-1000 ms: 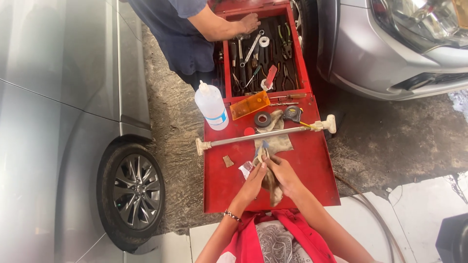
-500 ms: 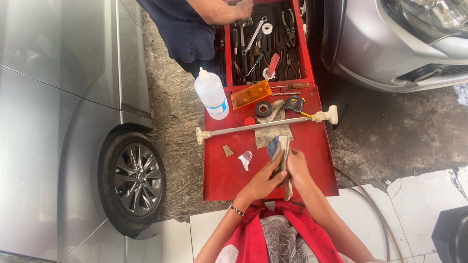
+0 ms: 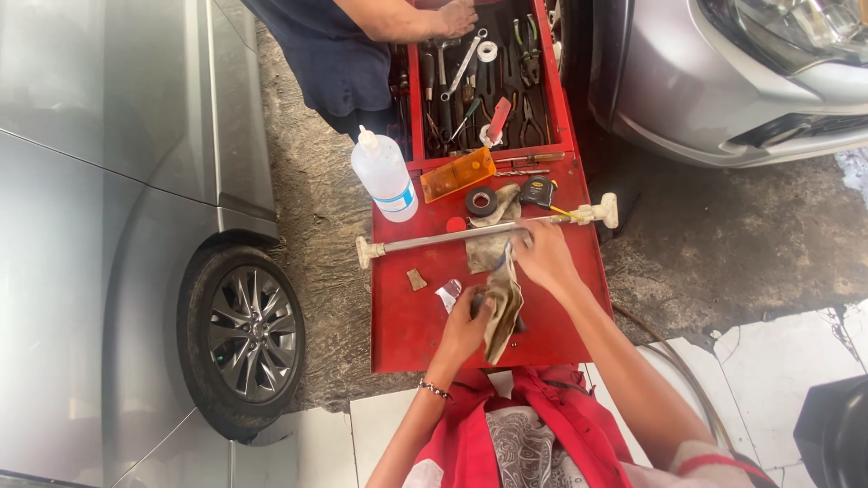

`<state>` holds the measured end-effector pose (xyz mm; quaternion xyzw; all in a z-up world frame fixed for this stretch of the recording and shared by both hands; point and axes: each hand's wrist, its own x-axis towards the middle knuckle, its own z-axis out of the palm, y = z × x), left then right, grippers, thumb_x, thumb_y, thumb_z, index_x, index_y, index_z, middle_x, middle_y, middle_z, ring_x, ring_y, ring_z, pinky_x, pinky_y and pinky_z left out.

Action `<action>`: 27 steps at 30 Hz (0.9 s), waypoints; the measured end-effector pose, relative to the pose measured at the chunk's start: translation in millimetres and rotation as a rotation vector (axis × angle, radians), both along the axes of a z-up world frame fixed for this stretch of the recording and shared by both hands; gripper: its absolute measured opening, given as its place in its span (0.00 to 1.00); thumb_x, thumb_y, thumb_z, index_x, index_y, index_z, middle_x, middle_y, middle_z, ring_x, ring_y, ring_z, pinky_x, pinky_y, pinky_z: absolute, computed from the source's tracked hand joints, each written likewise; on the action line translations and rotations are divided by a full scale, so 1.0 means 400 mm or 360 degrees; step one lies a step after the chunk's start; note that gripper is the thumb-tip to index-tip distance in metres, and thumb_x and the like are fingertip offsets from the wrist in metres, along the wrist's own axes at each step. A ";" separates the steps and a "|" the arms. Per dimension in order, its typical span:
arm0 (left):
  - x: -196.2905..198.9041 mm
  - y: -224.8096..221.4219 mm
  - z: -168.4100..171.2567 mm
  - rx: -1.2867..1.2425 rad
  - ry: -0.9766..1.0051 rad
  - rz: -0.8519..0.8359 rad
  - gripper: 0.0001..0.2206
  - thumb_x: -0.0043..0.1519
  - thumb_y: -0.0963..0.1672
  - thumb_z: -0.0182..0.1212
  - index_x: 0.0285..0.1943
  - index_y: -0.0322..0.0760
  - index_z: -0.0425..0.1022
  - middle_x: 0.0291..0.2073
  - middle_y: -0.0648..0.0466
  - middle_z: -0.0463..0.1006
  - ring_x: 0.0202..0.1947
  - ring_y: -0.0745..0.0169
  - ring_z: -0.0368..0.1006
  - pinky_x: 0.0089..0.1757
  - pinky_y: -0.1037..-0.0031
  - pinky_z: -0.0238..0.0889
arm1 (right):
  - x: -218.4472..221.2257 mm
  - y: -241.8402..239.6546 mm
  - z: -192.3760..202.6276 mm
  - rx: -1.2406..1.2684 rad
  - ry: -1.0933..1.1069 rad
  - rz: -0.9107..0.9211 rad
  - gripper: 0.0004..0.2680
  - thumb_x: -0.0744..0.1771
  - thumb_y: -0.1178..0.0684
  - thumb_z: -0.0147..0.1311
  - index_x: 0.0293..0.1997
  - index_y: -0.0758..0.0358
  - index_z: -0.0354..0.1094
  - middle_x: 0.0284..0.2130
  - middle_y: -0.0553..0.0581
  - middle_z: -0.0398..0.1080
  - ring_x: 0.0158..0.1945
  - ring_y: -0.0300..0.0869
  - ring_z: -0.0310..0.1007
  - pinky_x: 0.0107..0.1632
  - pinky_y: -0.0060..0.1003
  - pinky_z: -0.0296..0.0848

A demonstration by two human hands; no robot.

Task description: The person wipes a tool cart with a cloth, then moves to a silver car with its hood open and holds a metal rod near the engine bay while another person works. The person walks around the garage, picks up a white plastic bottle, and hands it to a coworker before returning to the car.

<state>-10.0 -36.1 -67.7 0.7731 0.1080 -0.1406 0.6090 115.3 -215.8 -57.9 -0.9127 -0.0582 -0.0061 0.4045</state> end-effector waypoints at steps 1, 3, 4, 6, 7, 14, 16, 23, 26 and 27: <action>-0.005 -0.004 -0.034 0.0002 -0.0003 0.0009 0.16 0.68 0.44 0.56 0.63 0.33 0.71 0.34 0.45 0.73 0.35 0.58 0.66 0.38 0.69 0.64 | 0.046 0.028 -0.005 0.0002 -0.0003 0.0009 0.13 0.65 0.53 0.57 0.55 0.64 0.72 0.54 0.66 0.71 0.59 0.58 0.67 0.56 0.45 0.71; -0.015 -0.010 -0.102 0.0320 -0.0645 0.0118 0.21 0.64 0.45 0.61 0.65 0.31 0.68 0.59 0.35 0.70 0.60 0.39 0.65 0.58 0.58 0.60 | 0.135 0.089 -0.015 -0.0081 0.0040 0.0111 0.11 0.68 0.51 0.54 0.54 0.57 0.75 0.61 0.59 0.69 0.68 0.55 0.60 0.68 0.48 0.64; -0.030 -0.011 -0.103 0.0325 -0.0648 0.0128 0.21 0.64 0.45 0.61 0.65 0.31 0.68 0.59 0.35 0.70 0.60 0.39 0.65 0.58 0.58 0.60 | 0.158 0.105 -0.036 -0.0078 0.0036 0.0121 0.11 0.68 0.51 0.54 0.54 0.57 0.75 0.61 0.59 0.69 0.68 0.55 0.60 0.68 0.48 0.64; -0.041 -0.011 -0.100 0.0514 -0.0402 0.0103 0.26 0.65 0.48 0.61 0.71 0.35 0.64 0.71 0.27 0.50 0.73 0.27 0.42 0.66 0.52 0.43 | 0.221 0.144 -0.068 -0.0514 -0.0080 0.0234 0.12 0.65 0.52 0.58 0.53 0.56 0.75 0.66 0.67 0.55 0.71 0.62 0.48 0.63 0.54 0.62; -0.042 -0.006 -0.097 0.0518 -0.0408 0.0120 0.26 0.65 0.48 0.61 0.71 0.35 0.64 0.71 0.27 0.50 0.73 0.27 0.42 0.66 0.52 0.43 | 0.237 0.149 -0.089 -0.0511 -0.0092 0.0248 0.12 0.65 0.52 0.58 0.53 0.56 0.75 0.66 0.67 0.55 0.71 0.62 0.48 0.63 0.54 0.62; -0.053 0.083 0.010 0.0623 -0.0316 0.0359 0.25 0.64 0.49 0.58 0.70 0.35 0.65 0.68 0.38 0.66 0.72 0.34 0.53 0.66 0.47 0.47 | 0.245 0.121 -0.232 -0.0308 -0.0040 0.0269 0.15 0.68 0.46 0.59 0.58 0.61 0.68 0.67 0.63 0.60 0.71 0.57 0.55 0.67 0.52 0.60; -0.035 0.112 0.039 0.0557 -0.0250 0.0343 0.26 0.64 0.50 0.57 0.70 0.34 0.64 0.66 0.40 0.70 0.68 0.37 0.62 0.66 0.50 0.54 | 0.179 0.102 -0.169 0.0004 -0.0230 0.0247 0.15 0.71 0.44 0.58 0.56 0.67 0.68 0.67 0.63 0.65 0.69 0.55 0.62 0.68 0.47 0.64; 0.023 0.099 0.280 0.0455 -0.0959 0.0161 0.25 0.69 0.44 0.56 0.74 0.29 0.61 0.72 0.36 0.63 0.75 0.37 0.56 0.67 0.58 0.51 | -0.081 0.026 0.131 0.1268 0.0730 0.0426 0.19 0.71 0.46 0.47 0.66 0.69 0.61 0.56 0.57 0.69 0.58 0.41 0.70 0.61 0.36 0.69; 0.052 0.069 0.324 0.0284 -0.0933 -0.0030 0.27 0.67 0.44 0.59 0.75 0.31 0.60 0.73 0.36 0.62 0.74 0.39 0.58 0.65 0.60 0.54 | -0.117 0.013 0.170 0.1273 0.0692 0.0531 0.17 0.71 0.50 0.47 0.66 0.70 0.60 0.59 0.55 0.67 0.61 0.39 0.66 0.64 0.37 0.65; 0.063 0.059 0.324 0.0252 -0.0891 -0.0104 0.28 0.66 0.45 0.60 0.75 0.33 0.61 0.72 0.37 0.63 0.73 0.41 0.60 0.64 0.61 0.57 | -0.125 0.012 0.188 0.1240 0.0676 0.0567 0.17 0.71 0.51 0.47 0.66 0.70 0.60 0.60 0.55 0.66 0.62 0.39 0.65 0.65 0.37 0.63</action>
